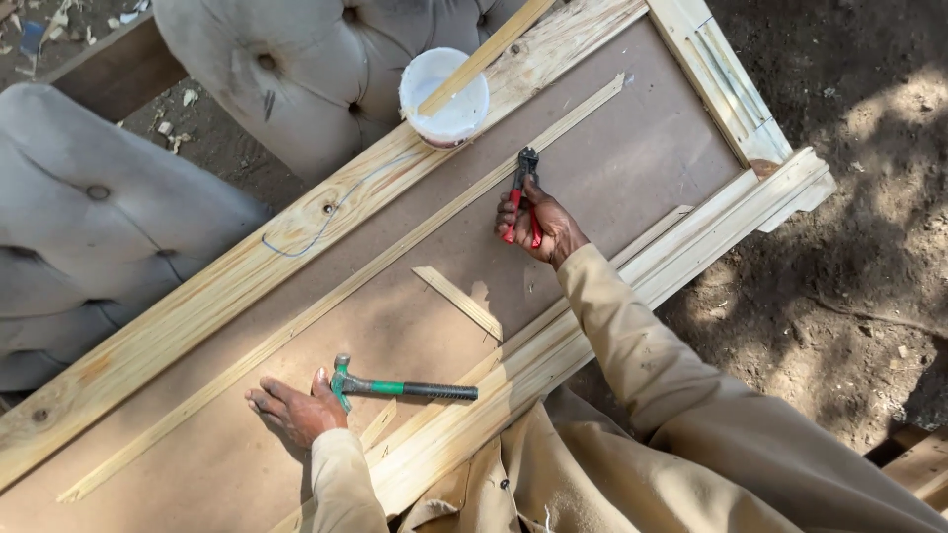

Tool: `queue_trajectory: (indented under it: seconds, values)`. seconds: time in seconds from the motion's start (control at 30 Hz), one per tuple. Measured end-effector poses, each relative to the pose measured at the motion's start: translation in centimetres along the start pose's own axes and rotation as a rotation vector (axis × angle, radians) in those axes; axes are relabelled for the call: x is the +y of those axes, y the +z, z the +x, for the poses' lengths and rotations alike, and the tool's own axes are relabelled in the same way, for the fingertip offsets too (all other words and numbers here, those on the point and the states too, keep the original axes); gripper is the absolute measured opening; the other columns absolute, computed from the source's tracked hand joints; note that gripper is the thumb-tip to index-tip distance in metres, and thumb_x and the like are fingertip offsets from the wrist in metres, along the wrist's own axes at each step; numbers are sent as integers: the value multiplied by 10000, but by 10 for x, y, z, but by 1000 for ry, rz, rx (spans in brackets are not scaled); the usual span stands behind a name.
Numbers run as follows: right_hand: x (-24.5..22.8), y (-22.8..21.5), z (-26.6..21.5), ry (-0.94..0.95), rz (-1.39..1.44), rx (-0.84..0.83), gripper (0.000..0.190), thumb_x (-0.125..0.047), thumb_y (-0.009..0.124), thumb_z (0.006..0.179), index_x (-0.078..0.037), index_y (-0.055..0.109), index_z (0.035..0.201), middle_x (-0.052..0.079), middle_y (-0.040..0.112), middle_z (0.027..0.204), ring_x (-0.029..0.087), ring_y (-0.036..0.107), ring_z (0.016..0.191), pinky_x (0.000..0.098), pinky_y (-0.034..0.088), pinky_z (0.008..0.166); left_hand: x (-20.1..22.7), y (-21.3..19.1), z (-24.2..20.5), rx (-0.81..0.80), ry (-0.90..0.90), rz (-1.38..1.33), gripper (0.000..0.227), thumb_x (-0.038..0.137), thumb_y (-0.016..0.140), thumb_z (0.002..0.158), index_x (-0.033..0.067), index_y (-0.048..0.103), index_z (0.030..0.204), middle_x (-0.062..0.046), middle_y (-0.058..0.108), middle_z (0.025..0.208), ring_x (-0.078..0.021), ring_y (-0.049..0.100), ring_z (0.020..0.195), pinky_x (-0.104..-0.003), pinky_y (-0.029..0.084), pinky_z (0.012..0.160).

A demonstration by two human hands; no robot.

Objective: The person applies white glue from a container onto thin wooden strips using a small stick, then positions the glued strips along the inside of a large wooden frame lying on padded cushions. They use a hammer and red-handled end-cutting pliers to fasten and adjust the strips in place along the frame.

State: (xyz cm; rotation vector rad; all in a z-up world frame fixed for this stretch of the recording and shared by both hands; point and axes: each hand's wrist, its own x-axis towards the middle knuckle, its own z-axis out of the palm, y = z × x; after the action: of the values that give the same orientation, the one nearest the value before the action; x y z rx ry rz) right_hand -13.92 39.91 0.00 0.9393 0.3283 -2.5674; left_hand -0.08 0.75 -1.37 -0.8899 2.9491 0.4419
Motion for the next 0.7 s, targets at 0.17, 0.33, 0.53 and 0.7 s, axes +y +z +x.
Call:
queue_trajectory:
  seconds: [0.17, 0.33, 0.53, 0.7]
  values:
    - [-2, 0, -9, 7, -217, 95, 452, -502, 588, 790, -70, 489, 705, 24, 426, 559, 144, 374, 461, 290, 365, 456, 2, -4, 0, -55, -49, 2, 781, 380, 530, 867, -59, 166, 1400, -248, 59, 1458, -385, 78, 1348, -468, 104, 1093]
    - [7, 7, -19, -46, -571, 320, 431, -561, 493, 824, -174, 379, 673, -88, 228, 523, 47, 176, 427, 200, 121, 341, 10, -11, -2, -39, -39, -28, 773, 355, 545, 871, -72, 171, 1396, -239, 74, 1460, -371, 64, 1348, -467, 132, 1084]
    - [67, 38, -67, -52, -1251, 22, 223, -177, 679, 746, -29, 547, 644, 68, 472, 401, 174, 476, 303, 235, 308, 245, 31, -29, 1, -15, -121, -56, 763, 289, 646, 803, -21, 268, 1388, -243, 191, 1419, -436, 220, 1295, -501, 233, 1076]
    - [127, 35, -75, 40, -998, 127, 282, -191, 600, 838, 48, 543, 700, 157, 499, 445, 220, 529, 332, 279, 451, 270, 12, -13, -7, 0, -61, 29, 786, 357, 642, 777, -28, 291, 1365, -256, 227, 1407, -422, 239, 1300, -452, 181, 1096]
